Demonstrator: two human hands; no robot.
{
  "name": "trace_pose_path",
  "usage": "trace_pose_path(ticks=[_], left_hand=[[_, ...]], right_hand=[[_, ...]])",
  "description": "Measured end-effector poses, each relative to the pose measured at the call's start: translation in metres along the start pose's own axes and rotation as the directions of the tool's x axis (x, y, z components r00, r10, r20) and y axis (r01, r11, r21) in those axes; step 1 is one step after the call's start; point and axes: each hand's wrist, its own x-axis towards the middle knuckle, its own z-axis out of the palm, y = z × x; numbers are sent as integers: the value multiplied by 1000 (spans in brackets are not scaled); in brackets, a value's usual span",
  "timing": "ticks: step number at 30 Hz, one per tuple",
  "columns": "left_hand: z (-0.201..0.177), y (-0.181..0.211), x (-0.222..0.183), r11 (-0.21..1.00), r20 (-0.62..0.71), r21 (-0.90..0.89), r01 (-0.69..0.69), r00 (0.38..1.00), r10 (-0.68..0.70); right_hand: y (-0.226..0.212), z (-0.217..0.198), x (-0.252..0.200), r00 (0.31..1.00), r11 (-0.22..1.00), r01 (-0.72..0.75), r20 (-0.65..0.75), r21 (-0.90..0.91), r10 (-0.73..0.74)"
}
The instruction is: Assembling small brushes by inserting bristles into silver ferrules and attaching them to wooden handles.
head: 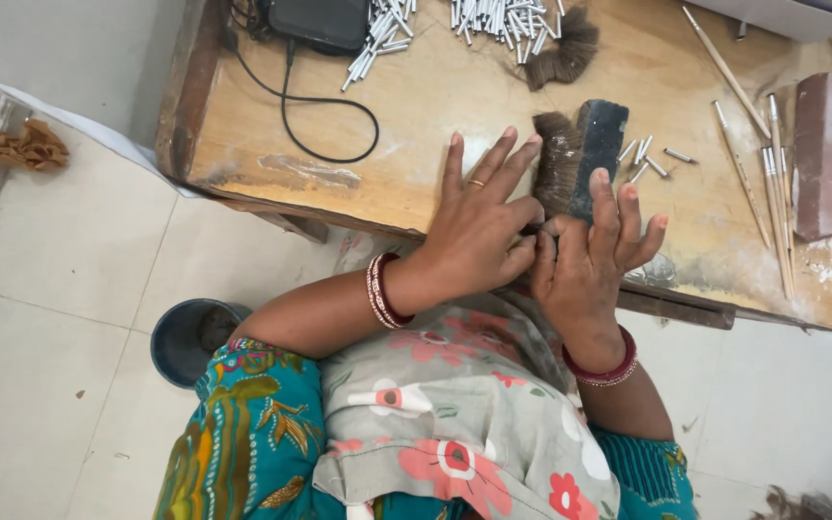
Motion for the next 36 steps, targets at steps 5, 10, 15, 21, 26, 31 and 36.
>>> trace_pose_path(ticks=[5,10,15,21,26,31,36], left_hand=[[4,1,-3,1000,-24,26,1,1000,0],[-12,10,-3,997,-146,-46,-68,987,60],[-21,25,-6,876,-81,-474,-87,995,55],[-3,31,-8,833,-120,-510,-217,976,181],[3,35,-15,823,-141,-510,-252,968,209],[-5,27,-19,860,-332,-436,-265,936,120],[-12,40,-16,842,-279,-493,-219,956,86]], right_hand=[[1,1,-4,999,998,14,-50,-61,-17],[9,-15,-16,963,998,-65,-263,14,66],[13,-20,-24,919,990,45,-383,-131,-92],[12,-34,-22,919,997,51,-388,-55,-68],[9,-46,-25,961,990,6,-274,144,34],[13,-67,-26,910,997,76,-408,-3,-70],[-6,-97,8,989,925,-139,-7,354,151]])
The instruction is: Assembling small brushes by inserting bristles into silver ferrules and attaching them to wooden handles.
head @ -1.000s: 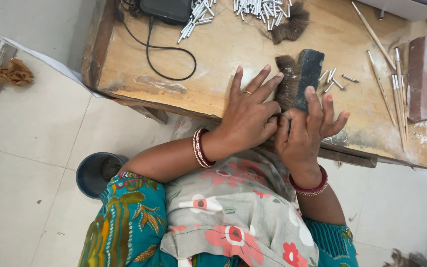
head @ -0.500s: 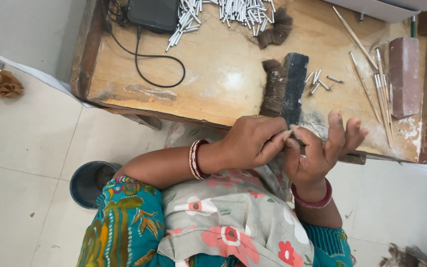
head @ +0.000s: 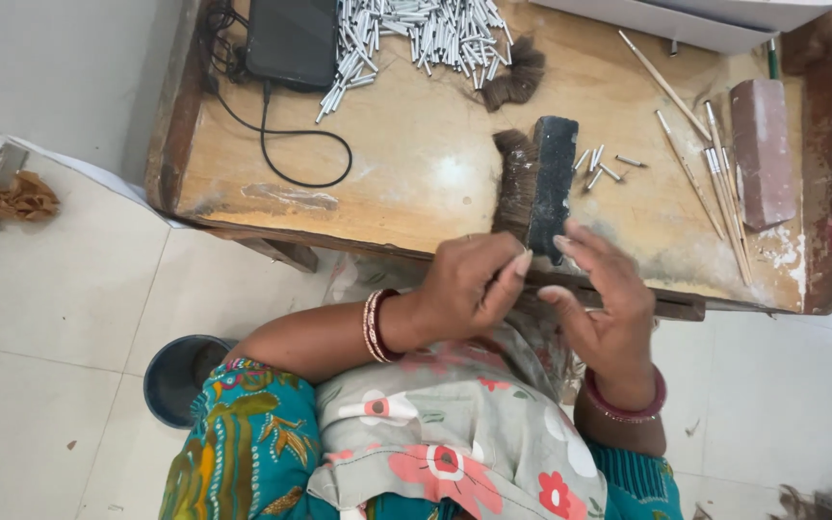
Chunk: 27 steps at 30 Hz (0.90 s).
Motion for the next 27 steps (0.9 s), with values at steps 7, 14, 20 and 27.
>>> trace_pose_path(ticks=[7,14,20,27], left_hand=[[11,-1,3,998,24,-46,-45,999,46],[12,-16,4,1000,8,-13,20,1000,-20],[-84,-95,79,459,120,888,-41,982,-145],[-122,-134,98,178,35,984,-16,994,-102]], right_hand=[[44,64,-11,977,708,178,-209,683,-45],[33,90,-8,898,877,271,-432,396,-82],[43,82,-10,846,825,282,-533,489,27],[43,72,-5,842,838,279,-539,468,21]])
